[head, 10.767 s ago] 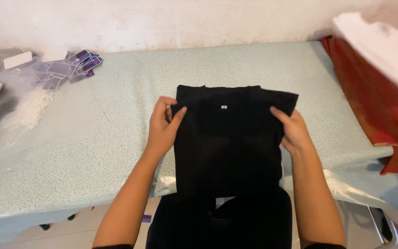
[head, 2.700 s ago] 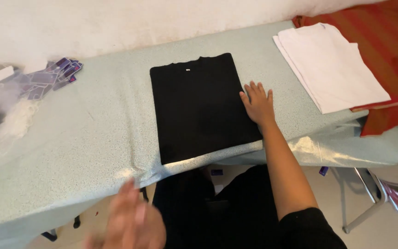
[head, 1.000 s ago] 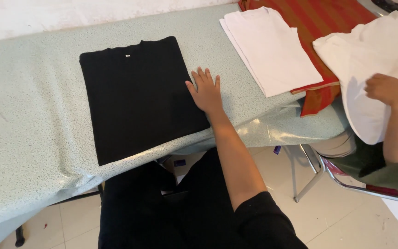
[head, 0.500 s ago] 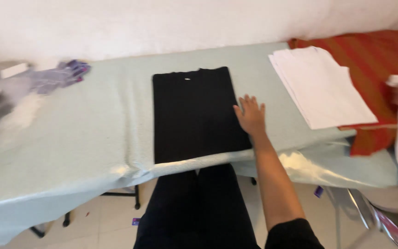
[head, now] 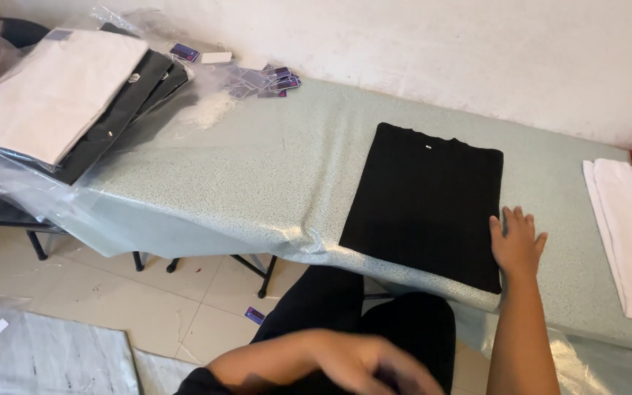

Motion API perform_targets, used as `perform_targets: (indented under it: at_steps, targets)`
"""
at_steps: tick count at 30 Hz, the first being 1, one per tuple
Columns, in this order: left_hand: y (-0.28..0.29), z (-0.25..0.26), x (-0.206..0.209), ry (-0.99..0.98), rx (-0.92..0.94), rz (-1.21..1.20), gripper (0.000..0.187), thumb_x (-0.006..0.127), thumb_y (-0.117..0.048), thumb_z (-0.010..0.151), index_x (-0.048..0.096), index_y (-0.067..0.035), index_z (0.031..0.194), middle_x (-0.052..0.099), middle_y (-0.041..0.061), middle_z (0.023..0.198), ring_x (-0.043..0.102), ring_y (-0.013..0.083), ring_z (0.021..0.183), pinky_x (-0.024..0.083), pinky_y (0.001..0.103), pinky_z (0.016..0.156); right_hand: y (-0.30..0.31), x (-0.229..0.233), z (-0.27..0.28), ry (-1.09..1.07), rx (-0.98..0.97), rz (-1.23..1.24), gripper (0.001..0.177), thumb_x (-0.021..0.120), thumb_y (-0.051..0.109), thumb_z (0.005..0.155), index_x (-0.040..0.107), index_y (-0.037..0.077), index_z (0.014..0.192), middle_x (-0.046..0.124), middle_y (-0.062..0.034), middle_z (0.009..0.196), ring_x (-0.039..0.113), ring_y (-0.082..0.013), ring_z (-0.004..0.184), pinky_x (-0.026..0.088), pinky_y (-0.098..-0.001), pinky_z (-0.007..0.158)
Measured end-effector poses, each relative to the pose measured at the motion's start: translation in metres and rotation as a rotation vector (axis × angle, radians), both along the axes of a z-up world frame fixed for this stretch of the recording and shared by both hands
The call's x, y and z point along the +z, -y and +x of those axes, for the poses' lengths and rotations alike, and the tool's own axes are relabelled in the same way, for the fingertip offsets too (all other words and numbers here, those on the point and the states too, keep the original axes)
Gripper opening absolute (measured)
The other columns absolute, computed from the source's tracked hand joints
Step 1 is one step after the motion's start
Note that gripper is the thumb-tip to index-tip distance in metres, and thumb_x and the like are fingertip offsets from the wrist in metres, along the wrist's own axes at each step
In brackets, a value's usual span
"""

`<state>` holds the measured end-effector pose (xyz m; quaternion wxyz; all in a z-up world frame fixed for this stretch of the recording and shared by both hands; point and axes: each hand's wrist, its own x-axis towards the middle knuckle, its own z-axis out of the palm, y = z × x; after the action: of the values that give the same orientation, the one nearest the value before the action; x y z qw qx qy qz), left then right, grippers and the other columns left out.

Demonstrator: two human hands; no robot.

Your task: Folding a black t-shirt and carefully placing it inside a clear plastic packaging sleeve.

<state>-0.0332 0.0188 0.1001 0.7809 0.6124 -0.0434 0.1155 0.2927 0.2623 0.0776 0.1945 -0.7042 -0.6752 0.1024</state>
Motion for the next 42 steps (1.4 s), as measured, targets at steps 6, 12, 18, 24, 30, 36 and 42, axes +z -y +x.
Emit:
perform_targets:
  at_steps: [6,12,18,24,30,36,42]
  targets:
    - [-0.128,-0.124,0.055,-0.607,1.423,0.456,0.042,0.055,-0.043,0.098,0.063,-0.022,0.133,0.062,0.0,0.146,0.059,0.0207,0.131,0.051,0.042,0.107,0.0,0.0,0.0,0.003,-0.009,-0.028,0.066,0.031,0.051,0.105,0.041,0.012,0.157,0.028,-0.0134,0.169,0.014,-0.0347,0.158,0.001,-0.0644,0.122]
    - [-0.248,-0.27,-0.037,-1.226,1.997,0.826,0.073,0.045,-0.053,0.105,0.029,-0.009,0.161,0.022,0.012,0.17,0.011,0.0322,0.157,0.009,0.056,0.125,0.001,0.003,-0.002,0.013,-0.006,-0.009,0.066,0.032,0.051,0.106,0.042,0.01,0.157,0.029,-0.0147,0.169,0.015,-0.036,0.158,0.002,-0.0652,0.122]
    - [-0.238,-0.271,-0.052,-1.484,1.915,0.776,0.061,0.042,-0.052,0.104,0.049,-0.012,0.15,0.037,0.017,0.162,0.021,0.039,0.154,0.008,0.058,0.125,0.0,0.0,-0.001,0.015,-0.021,-0.039,0.064,0.033,0.049,0.105,0.043,0.011,0.156,0.029,-0.0133,0.169,0.016,-0.036,0.158,0.002,-0.0655,0.122]
    - [-0.248,-0.276,-0.066,-1.553,1.981,0.891,0.044,0.05,-0.048,0.105,0.066,-0.018,0.133,0.057,0.013,0.144,0.039,0.0374,0.145,0.018,0.055,0.123,0.0,0.003,-0.002,0.011,-0.013,-0.013,0.066,0.032,0.05,0.105,0.042,0.01,0.157,0.028,-0.0149,0.169,0.015,-0.0365,0.158,0.002,-0.0664,0.121]
    - [-0.247,-0.278,-0.07,-1.492,2.039,1.011,0.041,0.055,-0.043,0.103,0.07,-0.013,0.127,0.063,0.015,0.134,0.047,0.0394,0.137,0.031,0.052,0.115,-0.004,-0.002,0.0,0.016,-0.021,-0.019,0.064,0.033,0.049,0.106,0.042,0.011,0.157,0.029,-0.0136,0.169,0.016,-0.0349,0.158,0.004,-0.0654,0.122]
    - [-0.245,-0.277,-0.065,-1.579,1.944,1.229,0.039,0.053,-0.047,0.103,0.075,-0.02,0.119,0.069,0.006,0.119,0.057,0.0333,0.107,0.035,0.046,0.102,-0.003,-0.004,0.002,0.003,-0.02,-0.028,0.066,0.031,0.051,0.105,0.042,0.011,0.157,0.028,-0.0134,0.169,0.015,-0.0344,0.158,0.002,-0.0637,0.123]
    - [-0.231,-0.263,-0.041,-1.395,1.655,1.271,0.058,0.043,-0.06,0.103,0.067,-0.019,0.136,0.068,0.007,0.128,0.054,0.0344,0.127,0.015,0.057,0.125,-0.007,-0.008,0.004,0.018,-0.024,-0.024,0.066,0.031,0.051,0.105,0.042,0.012,0.157,0.029,-0.0144,0.169,0.016,-0.0354,0.158,0.002,-0.0636,0.123]
